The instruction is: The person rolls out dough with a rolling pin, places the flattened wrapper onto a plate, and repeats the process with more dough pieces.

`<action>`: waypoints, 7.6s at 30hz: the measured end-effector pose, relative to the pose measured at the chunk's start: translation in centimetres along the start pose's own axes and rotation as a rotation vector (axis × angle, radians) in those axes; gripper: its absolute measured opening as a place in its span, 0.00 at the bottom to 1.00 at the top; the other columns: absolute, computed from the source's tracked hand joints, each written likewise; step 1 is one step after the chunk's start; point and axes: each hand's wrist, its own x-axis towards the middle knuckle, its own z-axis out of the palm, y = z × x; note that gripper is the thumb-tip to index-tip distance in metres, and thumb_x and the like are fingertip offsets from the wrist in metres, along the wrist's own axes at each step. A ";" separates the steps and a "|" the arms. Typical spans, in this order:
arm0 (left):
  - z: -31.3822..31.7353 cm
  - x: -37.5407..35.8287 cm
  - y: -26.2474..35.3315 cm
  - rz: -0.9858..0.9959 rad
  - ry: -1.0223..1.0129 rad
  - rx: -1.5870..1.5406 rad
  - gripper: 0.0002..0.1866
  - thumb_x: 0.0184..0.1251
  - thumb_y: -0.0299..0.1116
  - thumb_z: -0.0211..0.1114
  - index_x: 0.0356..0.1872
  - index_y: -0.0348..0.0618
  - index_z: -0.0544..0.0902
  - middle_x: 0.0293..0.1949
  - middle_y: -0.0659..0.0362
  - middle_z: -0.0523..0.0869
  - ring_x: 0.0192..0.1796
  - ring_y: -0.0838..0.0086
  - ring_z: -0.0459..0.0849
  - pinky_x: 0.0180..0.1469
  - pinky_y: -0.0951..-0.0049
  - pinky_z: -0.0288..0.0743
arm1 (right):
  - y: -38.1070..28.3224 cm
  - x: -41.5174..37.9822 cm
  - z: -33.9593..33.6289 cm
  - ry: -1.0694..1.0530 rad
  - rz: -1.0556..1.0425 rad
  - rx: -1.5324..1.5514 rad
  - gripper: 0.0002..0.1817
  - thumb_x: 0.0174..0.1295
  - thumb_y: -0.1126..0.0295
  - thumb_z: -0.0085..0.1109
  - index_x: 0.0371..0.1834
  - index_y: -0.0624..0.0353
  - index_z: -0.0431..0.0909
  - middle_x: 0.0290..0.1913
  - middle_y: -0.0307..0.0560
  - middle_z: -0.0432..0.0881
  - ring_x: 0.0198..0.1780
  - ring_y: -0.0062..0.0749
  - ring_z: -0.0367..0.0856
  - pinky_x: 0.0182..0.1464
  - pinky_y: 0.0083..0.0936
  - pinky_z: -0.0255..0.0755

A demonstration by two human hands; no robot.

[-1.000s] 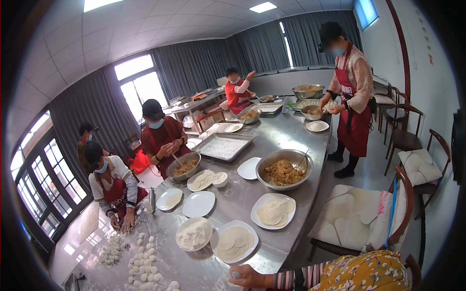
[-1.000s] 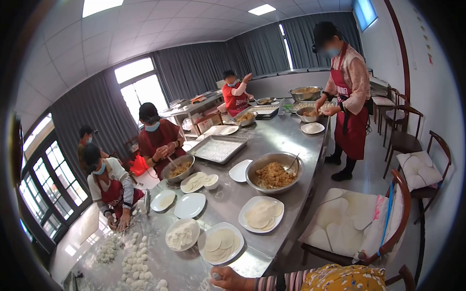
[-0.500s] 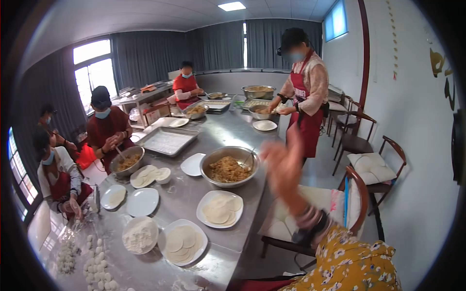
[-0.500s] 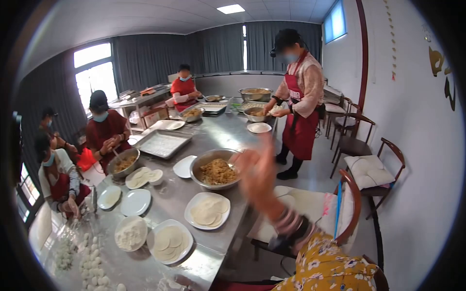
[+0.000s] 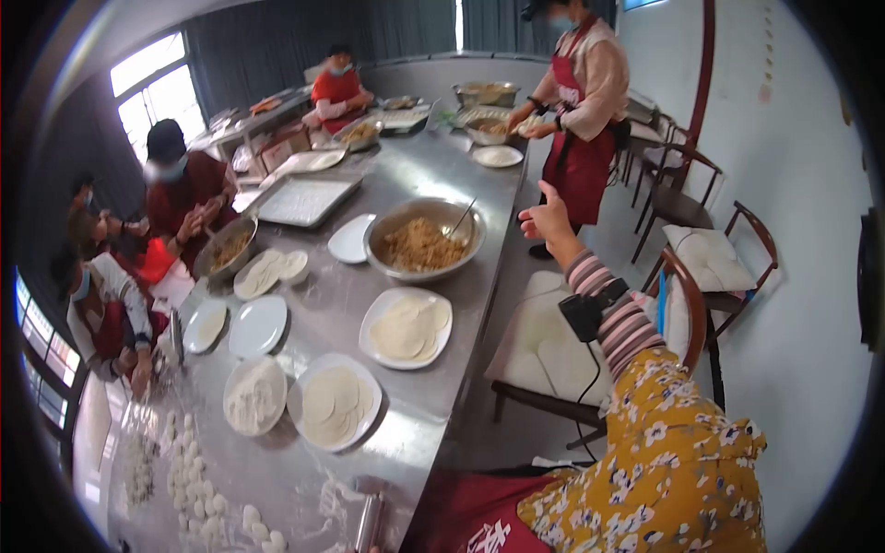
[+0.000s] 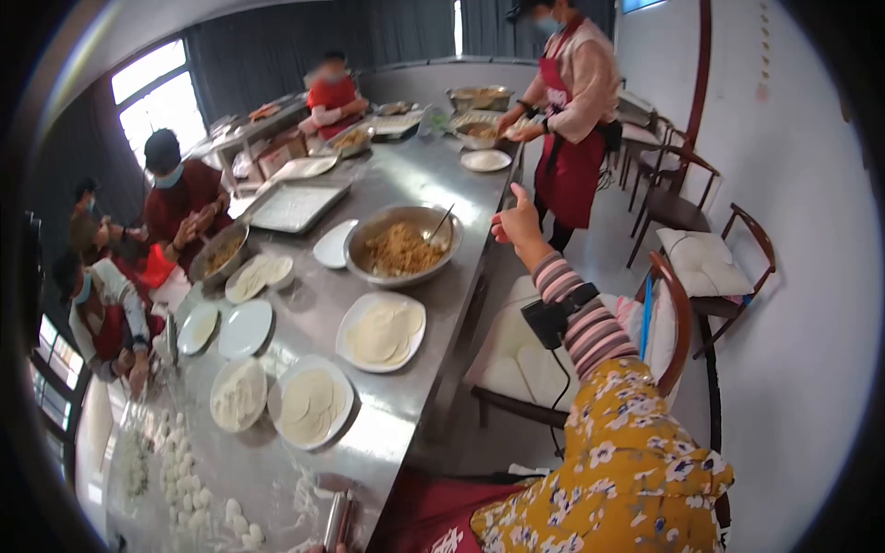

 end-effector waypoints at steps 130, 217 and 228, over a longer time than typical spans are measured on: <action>11.6 20.0 -37.3 -0.107 -0.230 -0.041 0.25 0.58 0.40 0.59 0.56 0.40 0.75 0.62 0.40 0.69 0.65 0.46 0.63 0.67 0.53 0.55 | 7.6 -36.9 21.3 -1.169 -0.289 0.117 0.07 0.52 0.74 0.65 0.33 0.60 0.77 0.30 0.42 0.80 0.31 0.25 0.78 0.34 0.21 0.72; -1.3 3.2 -16.5 -0.794 -0.338 -0.078 0.15 0.57 0.37 0.61 0.42 0.39 0.74 0.43 0.46 0.80 0.44 0.51 0.82 0.45 0.57 0.75 | 8.1 -37.3 19.5 -1.116 -0.236 0.333 0.05 0.52 0.82 0.60 0.26 0.61 0.73 0.26 0.38 0.76 0.26 0.16 0.72 0.29 0.15 0.67; -1.0 2.1 -15.2 -0.607 -0.394 0.033 0.15 0.57 0.25 0.53 0.47 0.37 0.74 0.49 0.44 0.78 0.54 0.51 0.76 0.58 0.58 0.70 | 8.9 -37.5 19.4 -1.102 -0.194 0.389 0.05 0.52 0.83 0.59 0.27 0.61 0.73 0.29 0.41 0.77 0.26 0.19 0.73 0.29 0.17 0.69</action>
